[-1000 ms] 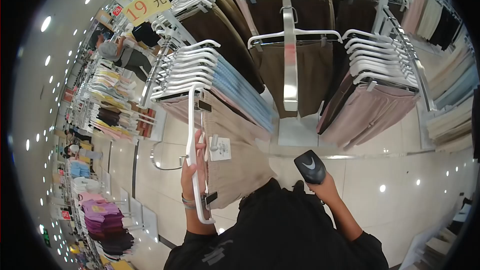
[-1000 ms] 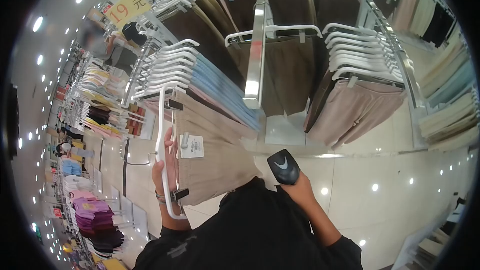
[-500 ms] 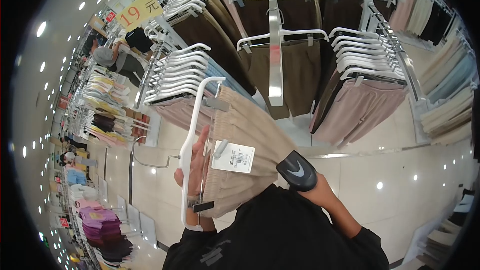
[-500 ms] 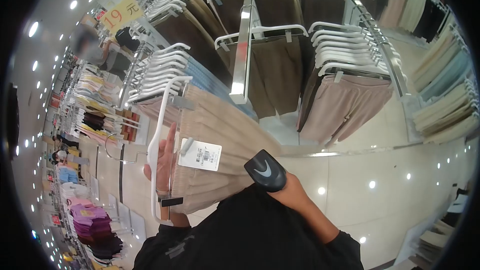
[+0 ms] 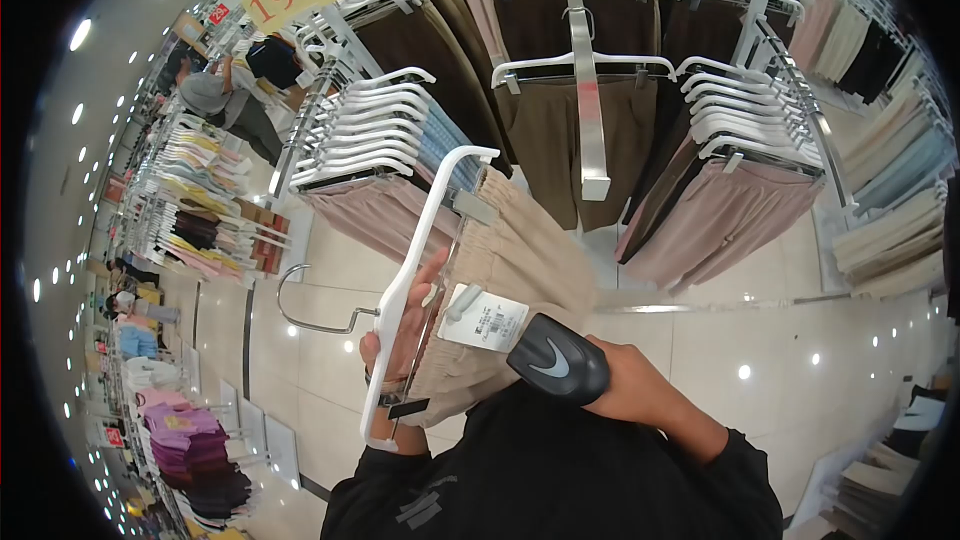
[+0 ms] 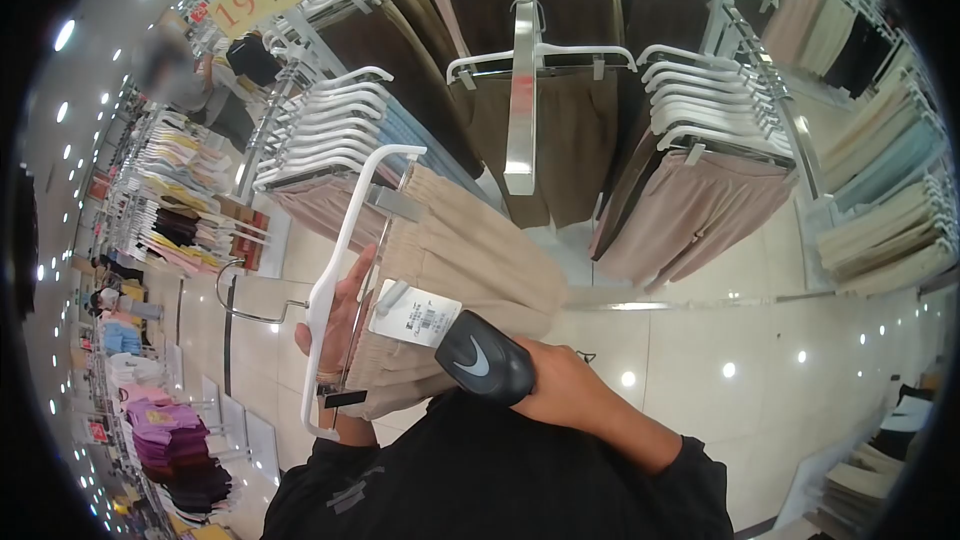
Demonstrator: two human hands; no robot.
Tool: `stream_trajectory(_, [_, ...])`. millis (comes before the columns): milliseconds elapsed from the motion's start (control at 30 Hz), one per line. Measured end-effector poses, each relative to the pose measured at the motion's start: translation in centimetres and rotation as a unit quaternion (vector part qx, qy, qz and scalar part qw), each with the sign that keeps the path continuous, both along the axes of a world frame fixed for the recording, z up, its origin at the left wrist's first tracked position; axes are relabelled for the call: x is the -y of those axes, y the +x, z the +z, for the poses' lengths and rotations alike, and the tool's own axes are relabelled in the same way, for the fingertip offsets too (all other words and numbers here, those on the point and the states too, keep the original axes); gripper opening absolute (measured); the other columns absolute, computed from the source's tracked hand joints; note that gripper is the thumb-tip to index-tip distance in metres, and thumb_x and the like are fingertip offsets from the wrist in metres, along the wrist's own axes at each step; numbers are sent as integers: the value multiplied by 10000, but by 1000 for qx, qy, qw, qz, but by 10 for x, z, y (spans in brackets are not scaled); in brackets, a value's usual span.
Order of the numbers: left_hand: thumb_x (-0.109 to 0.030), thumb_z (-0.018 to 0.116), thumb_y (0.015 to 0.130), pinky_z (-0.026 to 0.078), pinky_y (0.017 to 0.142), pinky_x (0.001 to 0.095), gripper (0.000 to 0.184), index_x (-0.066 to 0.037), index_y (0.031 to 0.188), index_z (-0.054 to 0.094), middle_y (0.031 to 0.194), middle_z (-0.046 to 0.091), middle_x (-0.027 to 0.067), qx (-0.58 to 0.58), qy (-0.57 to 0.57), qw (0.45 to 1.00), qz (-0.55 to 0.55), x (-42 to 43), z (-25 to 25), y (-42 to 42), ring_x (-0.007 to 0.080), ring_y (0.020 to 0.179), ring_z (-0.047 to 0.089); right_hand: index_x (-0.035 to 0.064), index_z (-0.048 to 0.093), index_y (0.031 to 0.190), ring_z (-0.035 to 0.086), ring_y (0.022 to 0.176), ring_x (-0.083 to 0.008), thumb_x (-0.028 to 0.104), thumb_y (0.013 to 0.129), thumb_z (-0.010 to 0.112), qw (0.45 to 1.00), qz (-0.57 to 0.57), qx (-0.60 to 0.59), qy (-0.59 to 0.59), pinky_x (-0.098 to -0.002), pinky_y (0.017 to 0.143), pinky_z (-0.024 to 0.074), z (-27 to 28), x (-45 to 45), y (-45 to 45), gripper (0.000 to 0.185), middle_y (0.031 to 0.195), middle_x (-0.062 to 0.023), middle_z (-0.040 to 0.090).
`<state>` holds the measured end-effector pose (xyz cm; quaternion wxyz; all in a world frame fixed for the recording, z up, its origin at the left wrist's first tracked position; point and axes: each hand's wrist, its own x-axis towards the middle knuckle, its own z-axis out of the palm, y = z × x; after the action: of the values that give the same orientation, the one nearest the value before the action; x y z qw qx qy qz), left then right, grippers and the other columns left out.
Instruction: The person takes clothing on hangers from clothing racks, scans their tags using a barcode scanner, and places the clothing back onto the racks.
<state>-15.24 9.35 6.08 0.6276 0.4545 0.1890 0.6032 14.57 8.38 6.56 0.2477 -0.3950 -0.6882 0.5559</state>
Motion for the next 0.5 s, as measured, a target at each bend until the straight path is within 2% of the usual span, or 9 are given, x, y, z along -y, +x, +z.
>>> stream_trajectory(33, [-661,573,790,311,1109,470,844,-19,1334,505,1517,71,316,6,12,1000,-15,-1,-1,-4,402,1396,238,29,575,1071,635,891,-369,164,697,723,1000,9,14,3,-401,784,501,2,-1,-5,425,968,-171,660])
stream_trajectory(167, [-634,575,805,311,1109,469,820,-19,1341,497,1525,50,299,-1,9,999,-39,-4,-13,-32,387,1391,262,36,569,1059,624,884,-398,190,705,704,998,29,54,8,-434,769,497,1,-3,-29,409,940,-189,659])
stream_trajectory(233, [-579,594,807,164,1155,458,761,-43,1342,517,1542,36,272,3,-23,998,-64,-4,-18,-49,358,1442,108,36,567,1056,623,878,-400,189,703,704,998,19,60,21,-436,767,497,-1,-3,-45,409,929,-192,659])
stream_trajectory(367, [-574,635,780,130,1158,452,781,-35,1333,524,1547,58,259,23,-16,995,-92,-10,-17,-76,347,1447,89,39,563,1060,626,874,-398,192,698,710,997,-4,80,23,-431,767,498,6,3,-82,420,912,-193,662])
stream_trajectory(500, [-582,669,746,122,1158,432,819,-29,1332,524,1547,117,241,-13,-14,992,-121,-11,-16,-111,326,1451,89,42,560,1065,630,880,-395,196,698,715,996,-17,91,19,-424,771,501,10,10,-122,427,921,-192,665])
